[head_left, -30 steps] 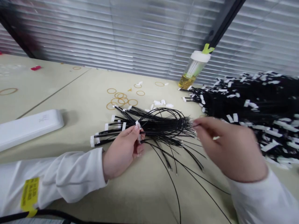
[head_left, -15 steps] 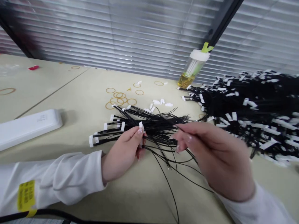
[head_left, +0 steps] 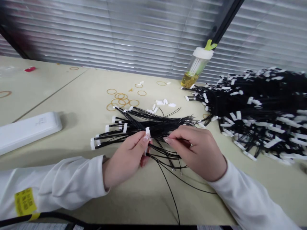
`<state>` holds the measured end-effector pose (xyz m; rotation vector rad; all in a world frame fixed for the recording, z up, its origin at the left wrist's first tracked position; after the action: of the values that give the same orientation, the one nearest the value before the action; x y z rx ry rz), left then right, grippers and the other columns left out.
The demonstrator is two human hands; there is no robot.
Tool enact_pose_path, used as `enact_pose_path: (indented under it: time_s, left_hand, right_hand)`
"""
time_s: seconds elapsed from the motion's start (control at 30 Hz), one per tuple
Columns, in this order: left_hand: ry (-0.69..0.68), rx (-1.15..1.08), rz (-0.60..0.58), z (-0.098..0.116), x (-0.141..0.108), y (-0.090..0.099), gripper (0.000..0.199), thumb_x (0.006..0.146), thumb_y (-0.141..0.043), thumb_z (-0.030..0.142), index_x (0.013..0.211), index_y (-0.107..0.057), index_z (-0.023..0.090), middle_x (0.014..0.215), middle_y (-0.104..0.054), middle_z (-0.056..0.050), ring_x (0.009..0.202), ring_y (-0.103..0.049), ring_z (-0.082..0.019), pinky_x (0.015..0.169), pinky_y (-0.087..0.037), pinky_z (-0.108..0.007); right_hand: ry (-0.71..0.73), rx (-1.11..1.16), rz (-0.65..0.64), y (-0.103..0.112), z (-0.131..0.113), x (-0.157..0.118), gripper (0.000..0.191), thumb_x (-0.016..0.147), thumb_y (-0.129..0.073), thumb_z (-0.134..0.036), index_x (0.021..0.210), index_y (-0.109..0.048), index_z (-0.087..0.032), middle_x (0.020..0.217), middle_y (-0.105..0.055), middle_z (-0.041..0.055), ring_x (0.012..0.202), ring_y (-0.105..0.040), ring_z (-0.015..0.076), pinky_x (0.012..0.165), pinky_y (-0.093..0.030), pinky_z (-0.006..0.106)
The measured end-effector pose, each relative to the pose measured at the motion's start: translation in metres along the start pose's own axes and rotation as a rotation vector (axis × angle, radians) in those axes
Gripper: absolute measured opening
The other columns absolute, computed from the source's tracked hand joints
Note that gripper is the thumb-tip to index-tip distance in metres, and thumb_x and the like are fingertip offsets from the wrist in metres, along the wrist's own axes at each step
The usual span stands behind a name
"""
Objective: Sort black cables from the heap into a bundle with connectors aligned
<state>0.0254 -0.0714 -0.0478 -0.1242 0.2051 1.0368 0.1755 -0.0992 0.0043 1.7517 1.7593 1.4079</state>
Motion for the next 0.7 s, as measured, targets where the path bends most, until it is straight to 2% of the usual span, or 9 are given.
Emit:
enact_pose_path:
  time_s: [0.17,0.37,0.7]
  left_hand:
    - [-0.014,-0.017,-0.006,0.002,-0.001,0.000,0.028,0.084,-0.038,0.042,0.072,-0.045,0.018,0.059,-0.041,0.005,0.043,-0.039,-0.006,0.041,-0.033,-0.020]
    - [-0.022,0.017,-0.038,0.001,-0.001,-0.001,0.030,0.084,-0.037,0.042,0.068,-0.045,0.018,0.057,-0.040,0.005,0.044,-0.039,-0.006,0.042,-0.033,-0.019]
    - [-0.059,0.178,-0.061,0.005,-0.002,-0.002,0.029,0.086,-0.035,0.036,0.064,-0.042,0.018,0.052,-0.041,0.005,0.043,-0.040,-0.007,0.042,-0.034,-0.018]
  right_hand:
    - [0.037,-0.003,-0.032,0.000,0.001,0.000,0.012,0.077,-0.052,-0.014,0.067,-0.059,-0.016,0.058,-0.053,-0.0022,0.053,-0.045,0.0055,0.051,-0.034,0.018]
    - [0.106,-0.044,-0.048,-0.006,0.001,-0.003,0.015,0.080,-0.048,-0.015,0.077,-0.062,-0.017,0.072,-0.059,0.0008,0.066,-0.051,0.0078,0.060,-0.040,0.019]
    - [0.159,-0.306,-0.117,-0.014,-0.006,-0.006,0.021,0.079,-0.043,-0.015,0.072,-0.063,-0.020,0.065,-0.054,-0.0004,0.059,-0.047,0.0091,0.053,-0.031,0.022]
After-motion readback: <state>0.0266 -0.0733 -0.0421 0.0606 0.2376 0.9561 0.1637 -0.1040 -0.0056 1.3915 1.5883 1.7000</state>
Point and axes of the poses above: each hand's wrist, its own x-axis towards the middle knuckle, its own y-axis out of the back of the hand, z = x × y, the point moved 3 cm from there along x, towards the middle knuckle
